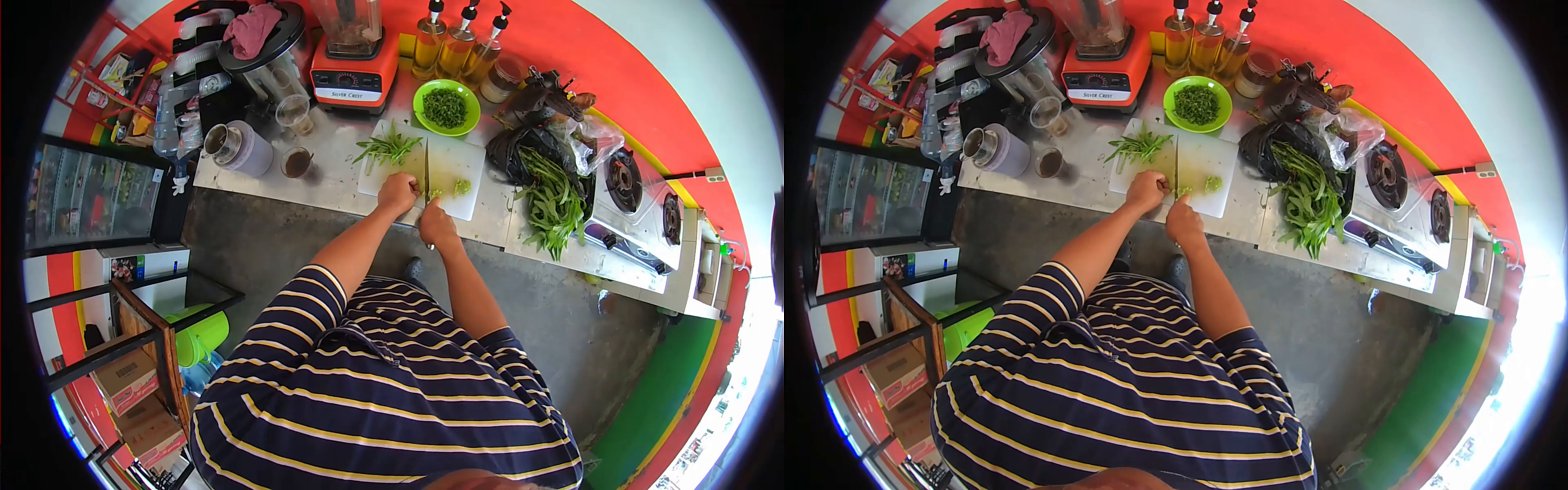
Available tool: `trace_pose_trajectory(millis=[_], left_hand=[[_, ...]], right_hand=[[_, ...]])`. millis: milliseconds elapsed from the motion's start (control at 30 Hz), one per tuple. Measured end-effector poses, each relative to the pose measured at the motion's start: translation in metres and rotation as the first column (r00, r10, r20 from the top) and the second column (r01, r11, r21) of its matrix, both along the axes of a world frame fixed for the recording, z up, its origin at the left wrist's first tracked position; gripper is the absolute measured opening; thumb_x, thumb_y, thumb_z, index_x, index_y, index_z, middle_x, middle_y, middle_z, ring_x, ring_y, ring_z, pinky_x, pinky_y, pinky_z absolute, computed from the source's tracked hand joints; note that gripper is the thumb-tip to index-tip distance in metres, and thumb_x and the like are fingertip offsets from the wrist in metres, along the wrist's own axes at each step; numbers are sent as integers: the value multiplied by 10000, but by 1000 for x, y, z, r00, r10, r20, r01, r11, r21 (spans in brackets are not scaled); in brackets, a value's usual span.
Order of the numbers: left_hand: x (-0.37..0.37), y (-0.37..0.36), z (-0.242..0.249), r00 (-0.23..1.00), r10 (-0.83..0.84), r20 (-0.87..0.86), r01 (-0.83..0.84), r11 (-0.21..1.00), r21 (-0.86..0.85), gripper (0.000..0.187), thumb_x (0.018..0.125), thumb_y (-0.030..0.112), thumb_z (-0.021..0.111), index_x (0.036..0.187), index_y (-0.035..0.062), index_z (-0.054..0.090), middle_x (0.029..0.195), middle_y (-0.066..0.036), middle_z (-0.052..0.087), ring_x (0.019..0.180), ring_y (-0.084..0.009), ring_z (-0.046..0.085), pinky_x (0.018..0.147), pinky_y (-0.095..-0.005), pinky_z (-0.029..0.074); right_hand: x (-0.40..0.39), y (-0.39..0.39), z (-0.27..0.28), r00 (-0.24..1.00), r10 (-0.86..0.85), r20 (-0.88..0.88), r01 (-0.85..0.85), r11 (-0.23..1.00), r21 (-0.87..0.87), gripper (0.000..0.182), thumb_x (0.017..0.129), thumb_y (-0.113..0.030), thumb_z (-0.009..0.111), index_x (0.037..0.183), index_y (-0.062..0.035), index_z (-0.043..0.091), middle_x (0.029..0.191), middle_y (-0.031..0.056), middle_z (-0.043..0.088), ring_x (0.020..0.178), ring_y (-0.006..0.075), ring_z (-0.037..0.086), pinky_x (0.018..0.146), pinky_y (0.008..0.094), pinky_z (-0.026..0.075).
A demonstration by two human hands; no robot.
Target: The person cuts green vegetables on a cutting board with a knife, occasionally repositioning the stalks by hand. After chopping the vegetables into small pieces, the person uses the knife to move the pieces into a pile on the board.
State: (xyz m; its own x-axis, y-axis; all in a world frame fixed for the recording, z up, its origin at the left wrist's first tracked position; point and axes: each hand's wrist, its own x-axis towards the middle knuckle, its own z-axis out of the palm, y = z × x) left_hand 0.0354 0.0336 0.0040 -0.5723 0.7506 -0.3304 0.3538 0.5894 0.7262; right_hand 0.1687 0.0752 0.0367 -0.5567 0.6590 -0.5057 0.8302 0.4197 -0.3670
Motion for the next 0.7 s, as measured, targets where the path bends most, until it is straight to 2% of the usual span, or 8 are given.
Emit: trace_pose_trajectory(millis=[67, 167, 267, 467, 567, 700], left_hand=[[1, -1, -6, 999, 19, -39, -16, 997, 79, 73, 768, 65, 761, 839, 57, 746, 741, -92, 720, 700, -221, 699, 671, -356, 538], [2, -2, -4, 999, 33, -15, -32, 996, 89, 76, 763, 53, 757, 838, 50, 743, 733, -96, 715, 683, -216, 692, 659, -351, 531], [0, -2, -11, 999, 25, -42, -21, 995, 94, 86, 755, 52, 762, 837, 47, 740, 729, -91, 714, 670, -210, 685, 649, -349, 524], [-2, -3, -8, 1000, -9, -24, 12, 991, 132, 99, 748, 57, 773, 842, 51, 740, 721, -78, 707, 662, -197, 677, 638, -349, 516], [-2, -4, -3, 1000, -14, -15, 15, 995, 96, 110, 749, 67, 785, 848, 54, 740, 716, -75, 703, 662, -194, 672, 633, -345, 510], [-3, -5, 0, 1000, -26, -15, 27, 994, 101, 104, 762, 79, 782, 853, 56, 739, 710, -75, 697, 660, -205, 665, 632, -353, 505]], right_hand=[[1, -4, 0, 1000, -6, 30, 7, 1000, -17, 349, 909, -61, 556, 1178, 81, 385, 1085, 351, 665, 1052, 474, 664, 918, 503, 536], [0, -11, -5, 1000, 18, 11, -18, 1000, -20, 376, 910, -61, 552, 1207, 90, 377, 1089, 353, 664, 1064, 483, 657, 926, 502, 533], [-6, -5, -1, 1000, -27, -13, 26, 999, -35, 372, 912, -63, 551, 1206, 85, 376, 1095, 354, 662, 1074, 490, 651, 935, 503, 528], [-5, -6, 1, 997, -18, 69, 21, 999, -48, 363, 919, -75, 549, 1204, 69, 377, 1108, 346, 664, 1080, 476, 654, 938, 504, 525], [-4, -8, -9, 998, -66, 21, 68, 996, -58, 380, 922, -77, 542, 1224, 77, 369, 1104, 351, 661, 1081, 476, 653, 939, 510, 522], [2, 5, -15, 999, -30, -26, 30, 999, -13, 339, 942, -111, 532, 1202, 61, 398, 1096, 337, 669, 1075, 465, 657, 931, 508, 527]])
